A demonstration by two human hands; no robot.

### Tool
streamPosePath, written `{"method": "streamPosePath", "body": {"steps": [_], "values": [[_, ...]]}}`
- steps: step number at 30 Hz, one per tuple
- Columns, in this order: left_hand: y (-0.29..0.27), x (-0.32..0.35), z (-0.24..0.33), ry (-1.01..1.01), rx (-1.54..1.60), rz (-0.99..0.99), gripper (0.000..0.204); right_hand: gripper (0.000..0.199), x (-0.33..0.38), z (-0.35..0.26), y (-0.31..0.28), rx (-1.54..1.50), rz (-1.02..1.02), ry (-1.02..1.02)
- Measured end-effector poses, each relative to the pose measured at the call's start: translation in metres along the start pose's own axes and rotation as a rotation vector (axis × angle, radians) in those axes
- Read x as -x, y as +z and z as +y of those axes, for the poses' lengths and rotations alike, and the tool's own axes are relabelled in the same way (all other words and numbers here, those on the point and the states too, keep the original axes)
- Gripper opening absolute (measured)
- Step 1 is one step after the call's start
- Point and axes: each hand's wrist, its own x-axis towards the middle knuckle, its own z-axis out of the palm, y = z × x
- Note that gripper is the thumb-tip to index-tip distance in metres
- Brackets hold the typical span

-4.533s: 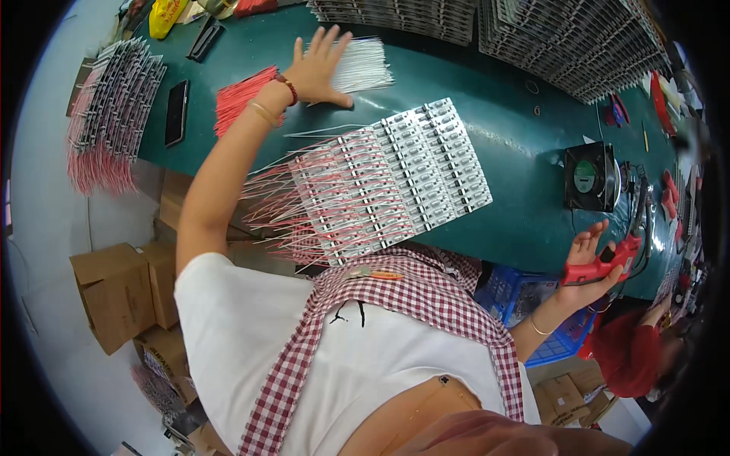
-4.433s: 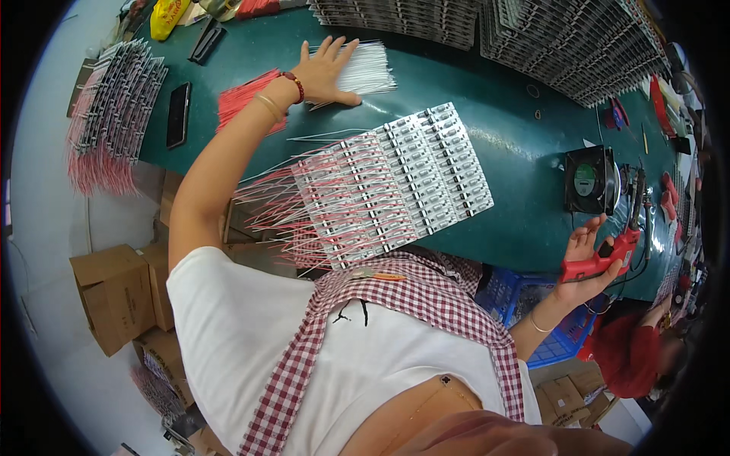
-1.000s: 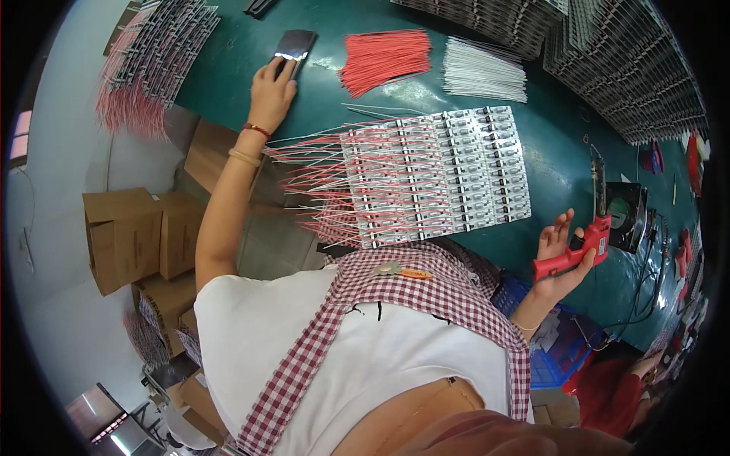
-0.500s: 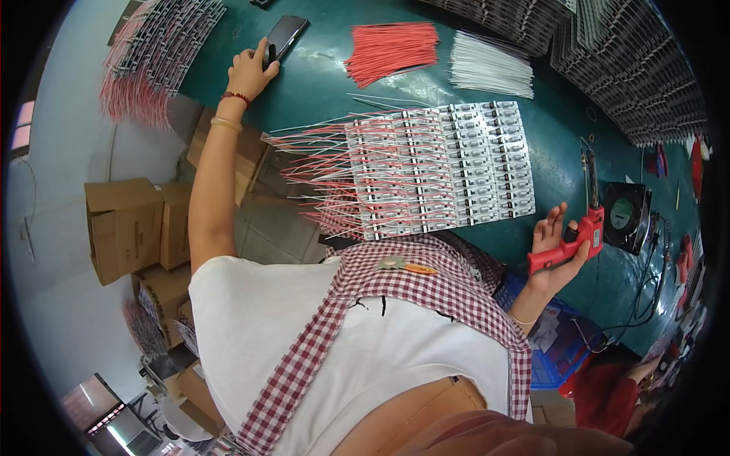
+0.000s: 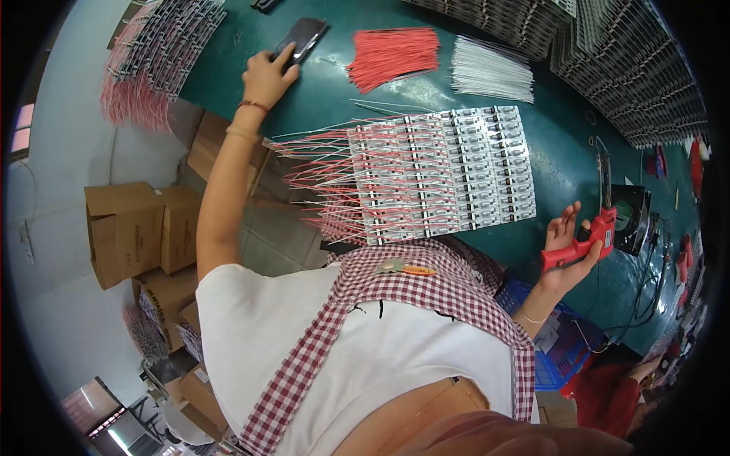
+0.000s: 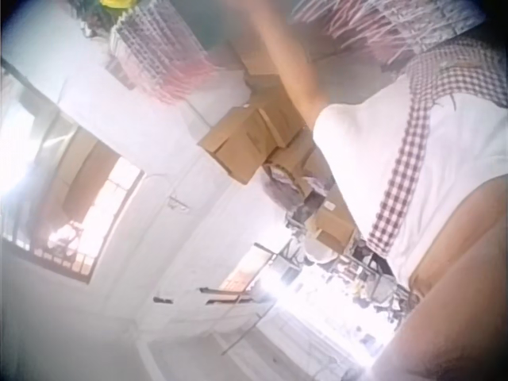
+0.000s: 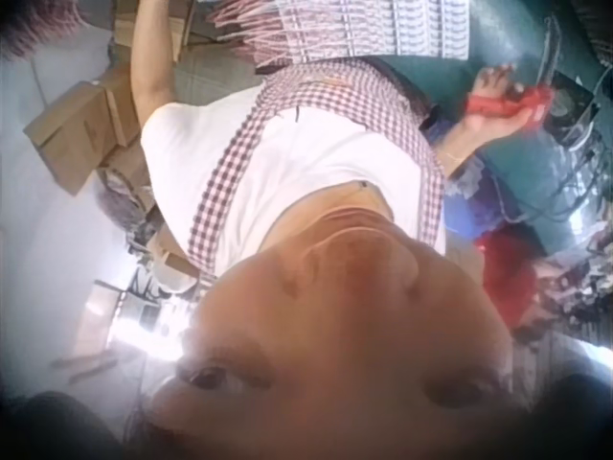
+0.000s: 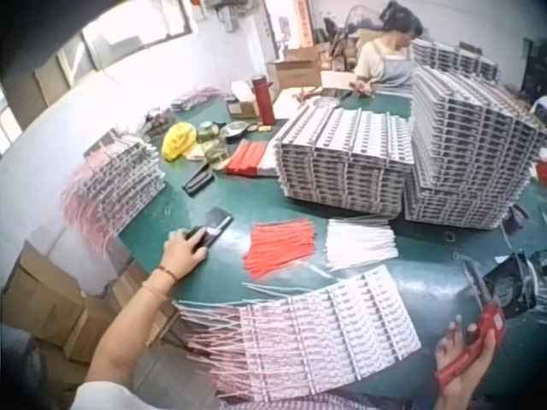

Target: The person uses a red soldering iron to attach white and red wires to a white plastic grid on a green workbench. They repeatedly pick up wires, position them on the grid, and apply the soldering iron to secure them. The person occasionally adjusts the grid and moves a small fan on the table.

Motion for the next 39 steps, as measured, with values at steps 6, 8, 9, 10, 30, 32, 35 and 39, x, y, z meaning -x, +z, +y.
{"method": "streamPosePath", "body": {"steps": [6, 8, 9, 10, 30, 32, 35, 39], "values": [[0.002, -0.052, 0.054, -0.225, -0.042, -0.126, 0.058, 0.034, 0.001, 0.010, 0.021, -0.012, -0.063, 0.015], [-0.006, -0.058, 0.048, -0.276, -0.087, -0.253, 0.063, 0.033, 0.008, 0.008, 0.021, -0.010, -0.054, -0.010], [-0.007, -0.059, 0.047, -0.291, -0.131, -0.319, 0.065, 0.033, 0.010, 0.006, 0.017, -0.004, -0.031, -0.015], [-0.015, -0.058, 0.061, -0.284, -0.141, -0.313, 0.056, 0.034, 0.013, 0.004, 0.011, 0.007, -0.009, -0.023], [-0.043, -0.046, 0.250, 0.584, 0.310, 0.246, 0.016, 0.039, 0.010, 0.021, -0.004, 0.004, 0.104, 0.047], [-0.029, -0.051, 0.274, 0.756, 0.403, 0.023, 0.015, 0.039, 0.005, 0.026, 0.002, -0.013, 0.092, 0.067], [-0.021, -0.045, 0.328, 0.813, 0.471, 0.035, 0.012, 0.039, 0.006, 0.038, 0.015, -0.032, 0.088, 0.084], [-0.006, -0.043, 0.361, 0.750, 0.345, 0.200, 0.009, 0.038, 0.011, 0.048, 0.023, -0.030, 0.078, 0.066]]}}
